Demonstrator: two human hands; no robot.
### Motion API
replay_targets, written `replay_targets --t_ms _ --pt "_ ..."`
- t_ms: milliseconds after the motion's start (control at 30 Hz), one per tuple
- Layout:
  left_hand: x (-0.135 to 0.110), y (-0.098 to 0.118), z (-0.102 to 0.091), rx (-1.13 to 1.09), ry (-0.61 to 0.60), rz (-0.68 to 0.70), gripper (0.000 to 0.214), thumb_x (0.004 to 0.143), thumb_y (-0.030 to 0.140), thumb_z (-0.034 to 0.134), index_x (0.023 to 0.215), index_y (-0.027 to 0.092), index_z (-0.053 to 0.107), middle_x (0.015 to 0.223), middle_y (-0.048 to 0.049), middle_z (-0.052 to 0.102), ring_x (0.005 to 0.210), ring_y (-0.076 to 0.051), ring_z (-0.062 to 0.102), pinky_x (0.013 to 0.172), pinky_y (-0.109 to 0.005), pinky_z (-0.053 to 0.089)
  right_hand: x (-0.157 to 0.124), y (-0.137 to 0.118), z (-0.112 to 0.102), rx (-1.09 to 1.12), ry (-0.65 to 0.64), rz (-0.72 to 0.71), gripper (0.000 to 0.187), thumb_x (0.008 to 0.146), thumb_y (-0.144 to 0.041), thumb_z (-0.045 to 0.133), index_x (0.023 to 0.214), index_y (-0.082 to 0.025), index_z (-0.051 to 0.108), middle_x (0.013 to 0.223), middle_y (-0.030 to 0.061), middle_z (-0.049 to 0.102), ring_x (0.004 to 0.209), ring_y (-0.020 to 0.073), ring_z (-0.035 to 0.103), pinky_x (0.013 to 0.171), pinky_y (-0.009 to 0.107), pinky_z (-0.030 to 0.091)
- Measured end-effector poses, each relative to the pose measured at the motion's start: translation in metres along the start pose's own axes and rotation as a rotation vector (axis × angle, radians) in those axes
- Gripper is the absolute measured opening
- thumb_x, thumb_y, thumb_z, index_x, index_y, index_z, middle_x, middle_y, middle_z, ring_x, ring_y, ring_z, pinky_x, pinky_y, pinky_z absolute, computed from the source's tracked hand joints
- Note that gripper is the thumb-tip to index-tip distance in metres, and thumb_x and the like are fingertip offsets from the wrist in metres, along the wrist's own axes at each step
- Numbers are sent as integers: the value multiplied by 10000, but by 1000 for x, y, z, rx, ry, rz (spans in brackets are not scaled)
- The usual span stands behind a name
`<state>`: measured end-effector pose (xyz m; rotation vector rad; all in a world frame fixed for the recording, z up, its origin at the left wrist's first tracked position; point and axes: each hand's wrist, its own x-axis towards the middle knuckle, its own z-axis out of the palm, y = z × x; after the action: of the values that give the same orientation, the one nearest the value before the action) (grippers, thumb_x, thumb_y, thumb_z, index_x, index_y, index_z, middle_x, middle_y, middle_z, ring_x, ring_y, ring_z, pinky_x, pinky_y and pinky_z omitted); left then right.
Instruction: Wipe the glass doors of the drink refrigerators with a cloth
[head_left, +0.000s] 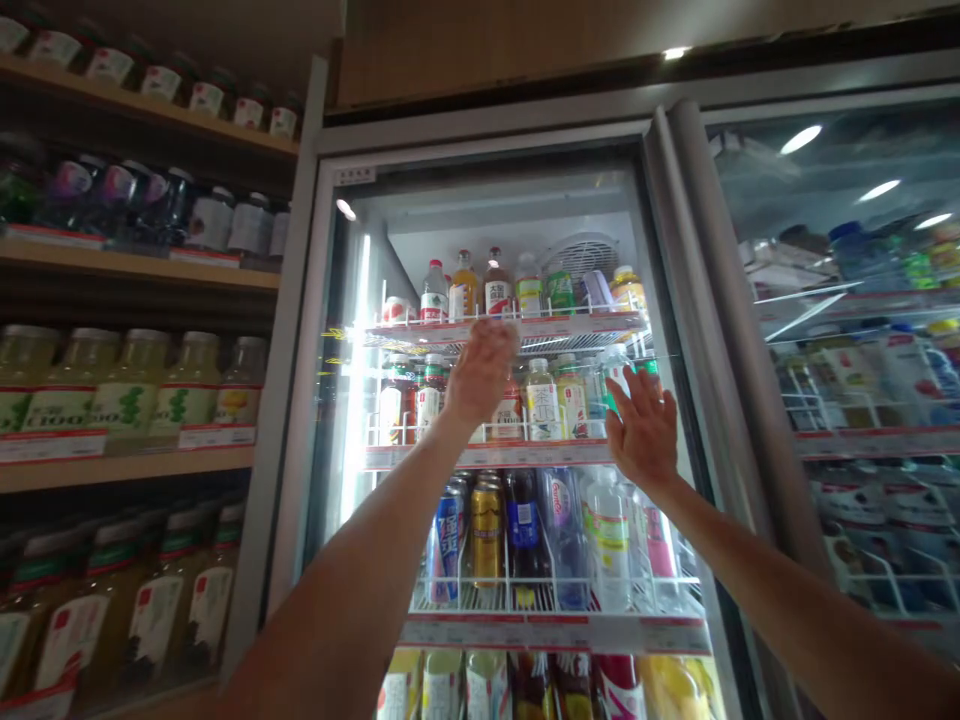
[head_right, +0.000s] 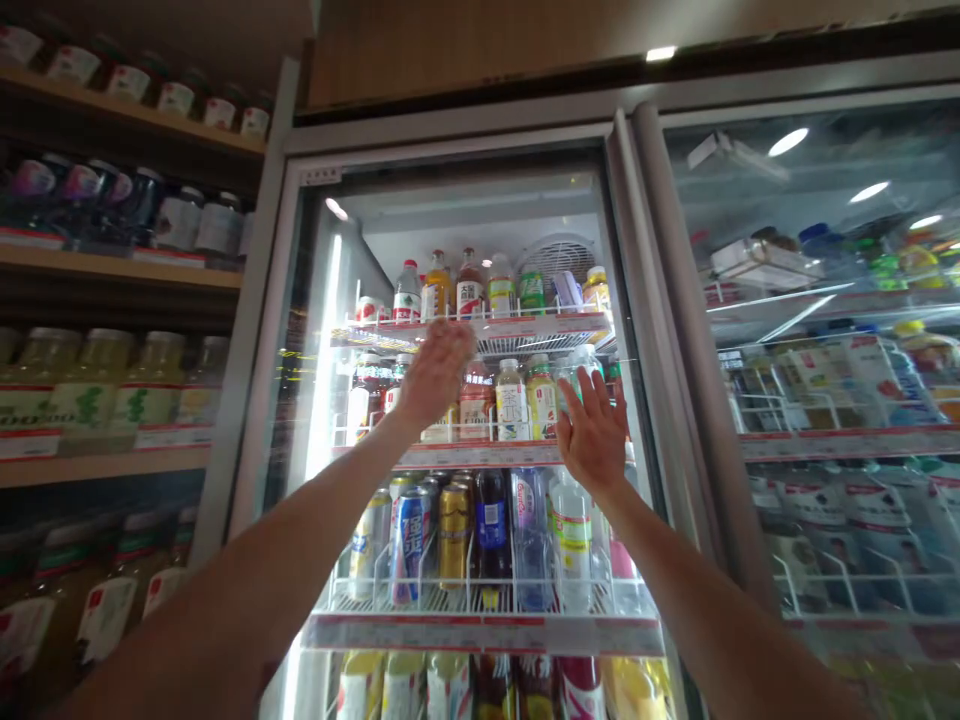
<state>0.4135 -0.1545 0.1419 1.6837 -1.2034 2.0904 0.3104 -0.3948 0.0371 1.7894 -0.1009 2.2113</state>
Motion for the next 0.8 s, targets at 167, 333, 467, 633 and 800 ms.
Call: replay_targets --t_ms 167,333,467,633,800 --pt "7 -7 -5 6 39 -214 413 883 209 392 1272 140 510 1400 -115 449 1391 -255 242 1148 -457 241 0 1 1 0 1 -10 429 900 -281 389 1313 -204 475 1422 95 439 1364 239 318 1107 467 240" --pt "4 -22 -10 12 95 -297 436 874 167 335 1278 120 489 1412 -130 426 1404 -277 195 1145 -552 181 0 1 1 -15 -7 4 430 897 -304 399 1310 -213 473 1421 88 438 1365 240 314 1104 463 237" --pt "-2 -25 -12 -34 -5 -124 381 875 236 405 1235 242 531 1382 -18 479 1382 -206 266 1136 -423 277 0 1 1 -13 -10 4 419 901 -300 392 1299 -209 484 1418 89 444 1357 240 330 1102 455 237" --pt "-23 -57 -28 32 177 -411 427 896 214 311 1283 125 470 1406 -161 408 1396 -312 201 1122 -614 156 0 1 1 8 -19 17 430 898 -302 391 1315 -233 468 1428 73 434 1366 236 315 1109 459 224" --pt "-37 -34 -23 -45 22 -194 354 881 238 410 1206 219 550 1395 -51 455 1393 -235 239 1148 -475 245 -1 1 0 51 -17 27 449 898 -299 380 1337 -240 447 1435 80 424 1360 248 326 1099 476 233"
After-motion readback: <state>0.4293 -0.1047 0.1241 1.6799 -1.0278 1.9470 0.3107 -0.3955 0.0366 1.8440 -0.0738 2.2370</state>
